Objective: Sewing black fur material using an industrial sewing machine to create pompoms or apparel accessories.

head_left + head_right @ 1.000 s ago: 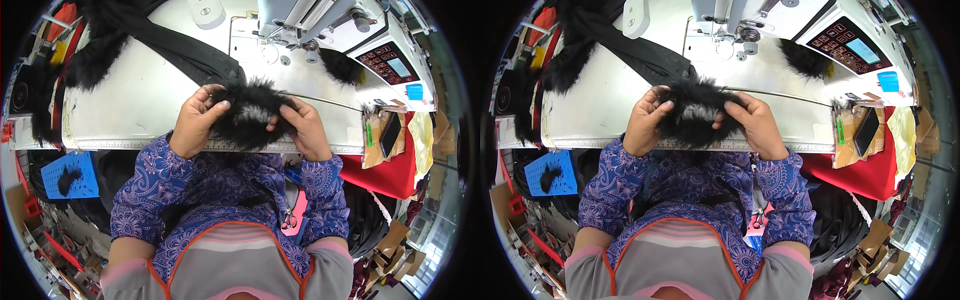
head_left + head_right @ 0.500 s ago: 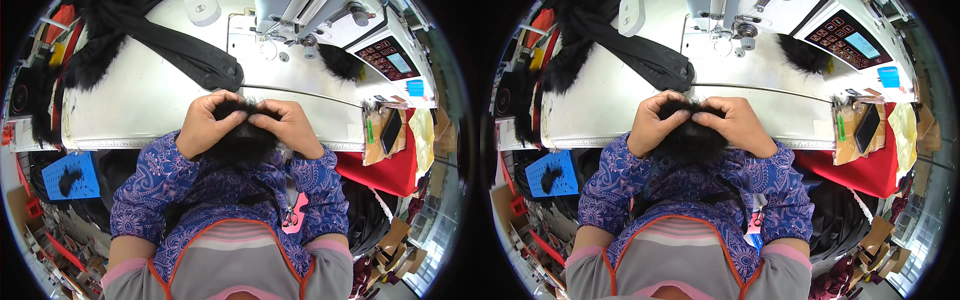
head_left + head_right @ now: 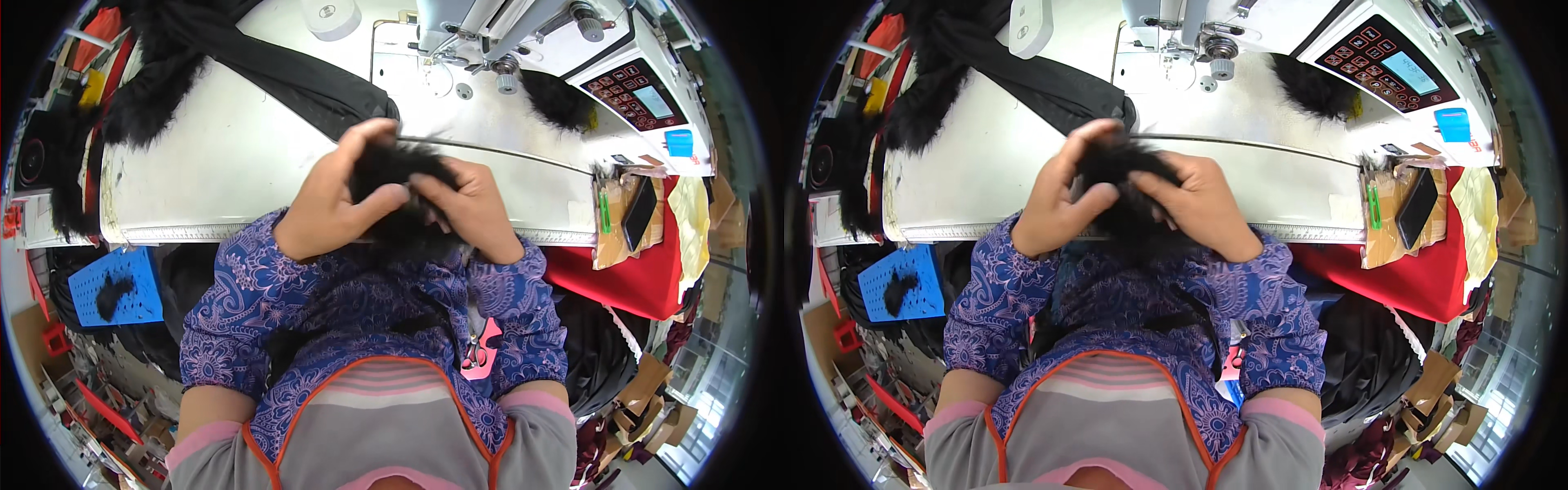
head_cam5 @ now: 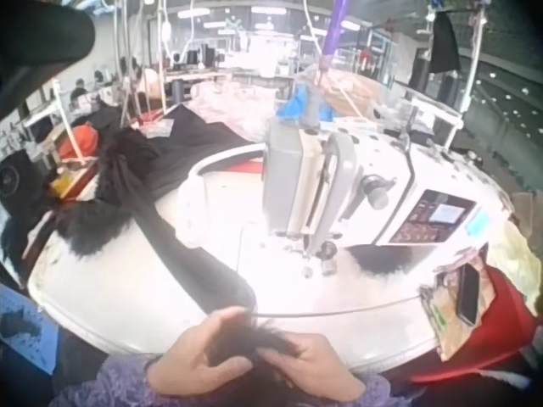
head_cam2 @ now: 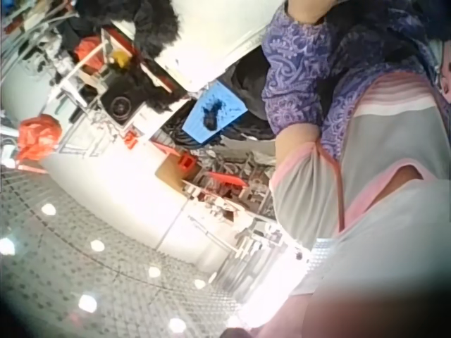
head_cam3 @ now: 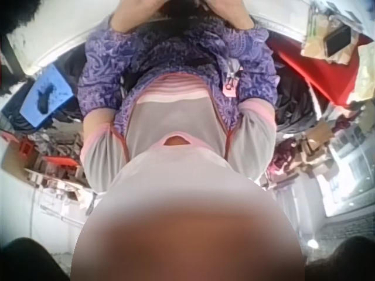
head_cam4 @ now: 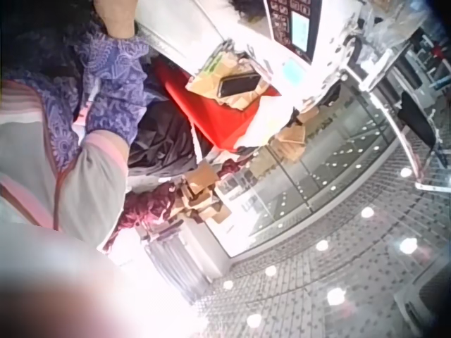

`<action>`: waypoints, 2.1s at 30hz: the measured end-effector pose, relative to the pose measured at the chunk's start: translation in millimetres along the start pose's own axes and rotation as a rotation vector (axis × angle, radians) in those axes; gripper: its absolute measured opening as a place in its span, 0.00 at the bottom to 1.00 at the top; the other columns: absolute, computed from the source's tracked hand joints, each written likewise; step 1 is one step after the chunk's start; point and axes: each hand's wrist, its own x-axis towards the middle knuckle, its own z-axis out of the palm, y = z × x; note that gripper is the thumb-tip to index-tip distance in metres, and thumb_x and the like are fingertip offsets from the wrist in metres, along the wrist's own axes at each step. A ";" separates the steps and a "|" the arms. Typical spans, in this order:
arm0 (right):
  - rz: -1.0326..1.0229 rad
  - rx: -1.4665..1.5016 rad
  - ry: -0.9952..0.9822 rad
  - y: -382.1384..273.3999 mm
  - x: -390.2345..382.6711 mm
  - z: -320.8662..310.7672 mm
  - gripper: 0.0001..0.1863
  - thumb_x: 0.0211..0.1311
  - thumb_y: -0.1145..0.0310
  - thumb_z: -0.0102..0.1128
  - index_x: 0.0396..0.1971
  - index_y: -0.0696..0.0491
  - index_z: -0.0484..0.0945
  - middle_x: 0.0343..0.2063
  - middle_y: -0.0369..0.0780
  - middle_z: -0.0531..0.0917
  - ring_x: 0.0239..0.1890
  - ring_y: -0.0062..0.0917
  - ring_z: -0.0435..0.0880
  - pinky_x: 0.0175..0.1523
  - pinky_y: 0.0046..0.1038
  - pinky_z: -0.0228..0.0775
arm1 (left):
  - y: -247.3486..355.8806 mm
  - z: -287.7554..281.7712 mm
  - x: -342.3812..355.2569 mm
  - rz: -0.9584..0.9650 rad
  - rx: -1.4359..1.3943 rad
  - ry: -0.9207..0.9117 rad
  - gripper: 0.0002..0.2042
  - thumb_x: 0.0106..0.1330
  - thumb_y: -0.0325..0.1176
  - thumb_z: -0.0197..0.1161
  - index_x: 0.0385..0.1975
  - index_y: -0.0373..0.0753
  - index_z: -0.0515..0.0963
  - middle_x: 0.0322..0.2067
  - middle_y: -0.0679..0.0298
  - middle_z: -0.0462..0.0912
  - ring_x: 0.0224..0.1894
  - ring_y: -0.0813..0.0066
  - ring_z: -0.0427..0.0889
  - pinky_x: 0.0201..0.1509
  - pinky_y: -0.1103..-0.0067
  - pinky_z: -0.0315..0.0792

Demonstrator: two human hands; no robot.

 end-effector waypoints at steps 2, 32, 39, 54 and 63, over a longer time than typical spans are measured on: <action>0.013 -0.088 -0.012 1.6 1.2 2.1 0.12 0.69 0.65 0.57 0.40 0.59 0.80 0.18 0.32 0.77 0.18 0.12 0.74 0.24 0.13 0.62 | 2.0 -1.4 1.2 0.005 0.112 -0.092 0.17 0.68 0.31 0.61 0.54 0.32 0.70 0.39 0.63 0.81 0.40 0.75 0.80 0.46 0.79 0.73; -0.627 -0.604 -0.170 19.7 -9.4 -5.8 0.14 0.45 0.79 0.69 0.35 0.59 0.80 0.41 0.42 0.79 0.44 0.37 0.77 0.42 0.31 0.72 | -44.7 -6.8 18.1 -0.010 0.392 0.382 0.07 0.57 0.24 0.68 0.35 0.34 0.82 0.27 0.65 0.82 0.24 0.79 0.79 0.30 0.83 0.72; -0.830 -0.638 -0.047 1.5 29.4 4.1 0.12 0.43 0.80 0.66 0.32 0.57 0.80 0.61 0.46 0.73 0.69 0.43 0.62 0.58 0.36 0.71 | -35.5 -25.9 -2.3 -0.221 -0.238 0.202 0.08 0.61 0.17 0.62 0.40 0.30 0.82 0.33 0.66 0.84 0.33 0.84 0.80 0.38 0.87 0.73; -0.240 -0.096 -0.063 -2.3 94.0 43.5 0.17 0.65 0.71 0.60 0.48 0.66 0.77 0.41 0.38 0.84 0.41 0.17 0.81 0.49 0.19 0.73 | -30.3 -62.9 -20.7 -0.423 -0.786 0.382 0.12 0.70 0.31 0.60 0.48 0.32 0.75 0.44 0.60 0.83 0.46 0.75 0.81 0.52 0.79 0.75; -0.180 0.317 -0.167 8.6 102.7 71.0 0.17 0.64 0.73 0.61 0.49 0.65 0.76 0.41 0.38 0.83 0.43 0.18 0.80 0.51 0.19 0.73 | -37.6 -72.2 -16.8 -0.458 -1.175 0.409 0.11 0.74 0.35 0.53 0.47 0.35 0.75 0.35 0.64 0.83 0.38 0.76 0.83 0.45 0.81 0.77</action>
